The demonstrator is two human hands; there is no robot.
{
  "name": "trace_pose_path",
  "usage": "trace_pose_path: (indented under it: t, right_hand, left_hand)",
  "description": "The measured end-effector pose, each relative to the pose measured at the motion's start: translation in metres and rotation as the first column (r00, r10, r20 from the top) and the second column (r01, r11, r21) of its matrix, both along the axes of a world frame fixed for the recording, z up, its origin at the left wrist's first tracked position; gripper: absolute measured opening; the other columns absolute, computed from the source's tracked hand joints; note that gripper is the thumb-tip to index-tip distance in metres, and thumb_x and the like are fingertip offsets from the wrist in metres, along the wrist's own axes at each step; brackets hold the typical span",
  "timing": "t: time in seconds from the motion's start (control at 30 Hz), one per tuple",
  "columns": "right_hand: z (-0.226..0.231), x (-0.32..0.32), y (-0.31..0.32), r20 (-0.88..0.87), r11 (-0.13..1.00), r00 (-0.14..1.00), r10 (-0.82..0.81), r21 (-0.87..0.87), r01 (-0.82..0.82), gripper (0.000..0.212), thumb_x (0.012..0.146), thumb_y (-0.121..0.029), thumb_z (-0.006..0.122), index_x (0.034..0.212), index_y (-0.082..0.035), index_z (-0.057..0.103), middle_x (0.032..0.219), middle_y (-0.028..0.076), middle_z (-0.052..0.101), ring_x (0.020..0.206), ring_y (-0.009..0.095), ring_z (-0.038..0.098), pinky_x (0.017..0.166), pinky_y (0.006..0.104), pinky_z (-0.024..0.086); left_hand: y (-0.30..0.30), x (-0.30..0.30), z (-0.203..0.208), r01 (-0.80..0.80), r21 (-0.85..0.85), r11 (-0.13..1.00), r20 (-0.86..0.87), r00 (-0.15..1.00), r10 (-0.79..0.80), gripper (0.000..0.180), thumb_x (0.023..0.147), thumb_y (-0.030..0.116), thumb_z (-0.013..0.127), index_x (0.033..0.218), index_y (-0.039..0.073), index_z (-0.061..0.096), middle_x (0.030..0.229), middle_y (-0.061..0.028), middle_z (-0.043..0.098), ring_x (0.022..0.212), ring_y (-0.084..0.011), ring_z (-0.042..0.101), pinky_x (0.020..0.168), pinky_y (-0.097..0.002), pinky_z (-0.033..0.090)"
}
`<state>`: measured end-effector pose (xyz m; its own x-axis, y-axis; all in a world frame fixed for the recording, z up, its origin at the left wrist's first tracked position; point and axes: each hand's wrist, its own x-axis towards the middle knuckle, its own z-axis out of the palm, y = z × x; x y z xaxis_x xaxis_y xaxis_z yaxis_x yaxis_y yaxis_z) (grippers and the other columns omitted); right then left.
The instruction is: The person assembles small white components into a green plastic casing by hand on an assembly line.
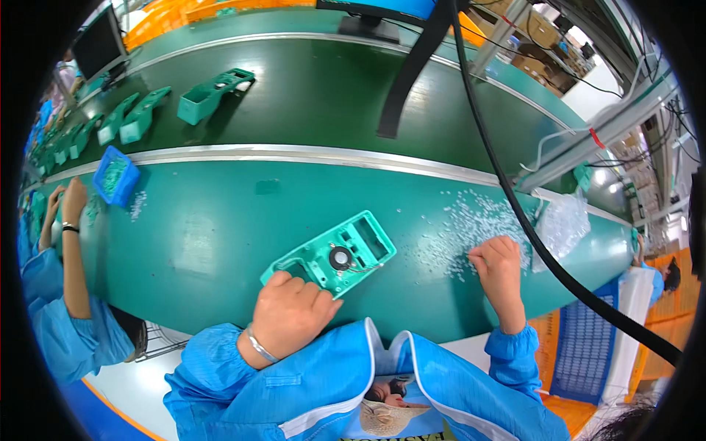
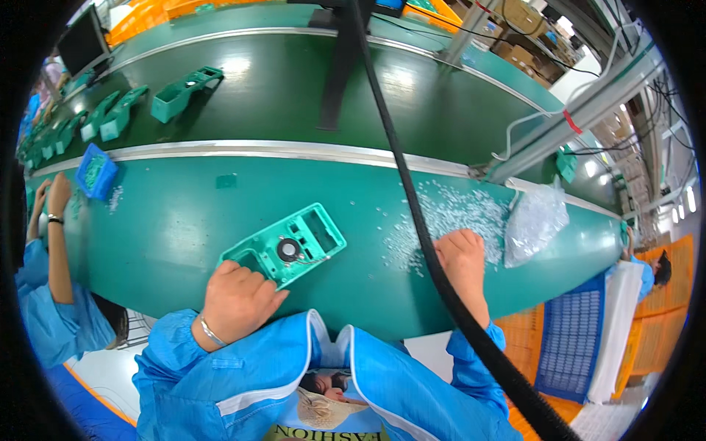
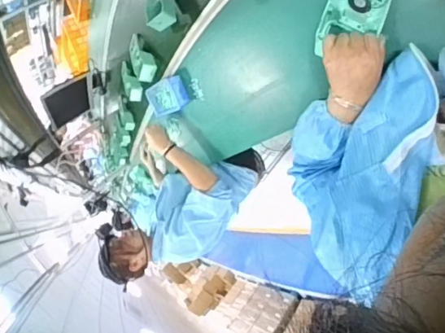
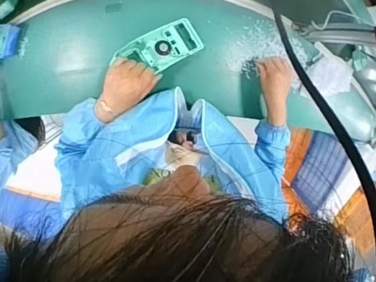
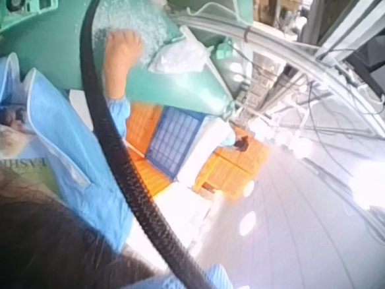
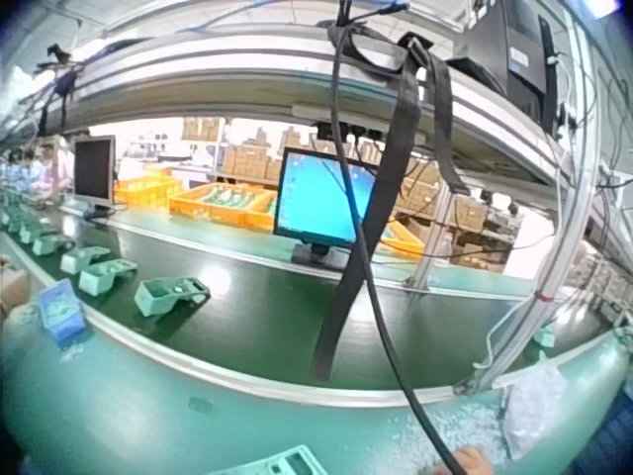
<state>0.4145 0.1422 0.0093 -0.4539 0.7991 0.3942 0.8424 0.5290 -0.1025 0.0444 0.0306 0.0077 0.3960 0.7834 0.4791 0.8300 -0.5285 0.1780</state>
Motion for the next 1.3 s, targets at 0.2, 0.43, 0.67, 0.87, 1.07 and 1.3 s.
trace_pose_path:
  t: [0.2, 0.43, 0.67, 0.87, 1.07, 1.3]
  right_hand:
    - [0.005, -0.004, -0.001, -0.032, 1.000, 0.999, -0.009, 0.006, 0.010, 0.011, 0.072, -0.005, 0.078, 0.080, -0.009, 0.071, 0.081, 0.003, 0.064, 0.087, 0.027, 0.061, 0.083, 0.0420, 0.044]
    - [0.005, -0.001, -0.002, -0.070, 1.000, 0.997, -0.019, -0.016, 0.018, 0.012, 0.071, -0.004, 0.078, 0.081, -0.009, 0.071, 0.081, 0.002, 0.065, 0.089, 0.027, 0.062, 0.085, 0.0418, 0.044]
    - [0.010, -0.009, -0.004, 0.014, 0.999, 0.999, 0.049, 0.023, -0.049, 0.010, 0.073, -0.007, 0.077, 0.079, -0.008, 0.068, 0.082, 0.004, 0.062, 0.090, 0.027, 0.062, 0.085, 0.0421, 0.044]
    - [0.013, -0.013, -0.004, 0.114, 0.998, 0.992, 0.046, 0.030, -0.050, 0.007, 0.076, -0.009, 0.078, 0.080, -0.010, 0.072, 0.083, 0.003, 0.064, 0.090, 0.026, 0.061, 0.087, 0.0417, 0.044]
    - [0.033, -0.070, -0.006, -0.171, 0.992, 0.983, 0.070, -0.088, -0.086, 0.011, 0.077, -0.008, 0.079, 0.085, -0.008, 0.072, 0.086, 0.005, 0.064, 0.091, 0.029, 0.060, 0.089, 0.0445, 0.043]
    - [0.017, -0.166, 0.003, -0.347, 0.899, 0.876, 0.333, -0.164, -0.407, 0.007, 0.081, -0.010, 0.077, 0.087, -0.011, 0.073, 0.088, 0.002, 0.066, 0.097, 0.026, 0.061, 0.091, 0.0406, 0.043]
  left_hand:
    - [0.002, -0.004, 0.002, 0.011, -0.001, 1.000, -0.005, 1.000, -0.011, 0.030, 0.069, 0.022, 0.082, 0.068, 0.013, 0.053, 0.063, -0.0025, 0.048, 0.061, -0.0222, 0.051, 0.064, -0.0395, 0.039]
    - [0.004, -0.002, 0.001, 0.026, -0.001, 1.000, -0.024, 0.999, -0.026, 0.033, 0.069, 0.021, 0.082, 0.067, 0.013, 0.050, 0.063, -0.0030, 0.048, 0.060, -0.0221, 0.050, 0.064, -0.0391, 0.039]
    - [0.002, -0.005, 0.001, 0.030, -0.004, 1.000, -0.011, 0.999, -0.030, 0.032, 0.070, 0.021, 0.082, 0.068, 0.013, 0.051, 0.063, -0.0032, 0.048, 0.061, -0.0221, 0.051, 0.064, -0.0391, 0.039]
    - [0.000, -0.009, 0.004, 0.044, -0.013, 0.999, -0.021, 0.999, -0.044, 0.030, 0.073, 0.023, 0.081, 0.069, 0.013, 0.053, 0.064, -0.0024, 0.049, 0.061, -0.0212, 0.052, 0.064, -0.0384, 0.039]
    - [-0.006, -0.008, 0.000, 0.077, 0.010, 0.997, -0.033, 0.997, -0.076, 0.031, 0.074, 0.028, 0.081, 0.067, 0.014, 0.054, 0.063, -0.0015, 0.048, 0.059, -0.0200, 0.052, 0.061, -0.0376, 0.040]
    - [-0.013, -0.006, -0.003, 0.094, 0.042, 0.995, -0.017, 0.995, -0.093, 0.032, 0.079, 0.029, 0.079, 0.067, 0.015, 0.053, 0.062, 0.0002, 0.045, 0.057, -0.0167, 0.050, 0.059, -0.0350, 0.037]
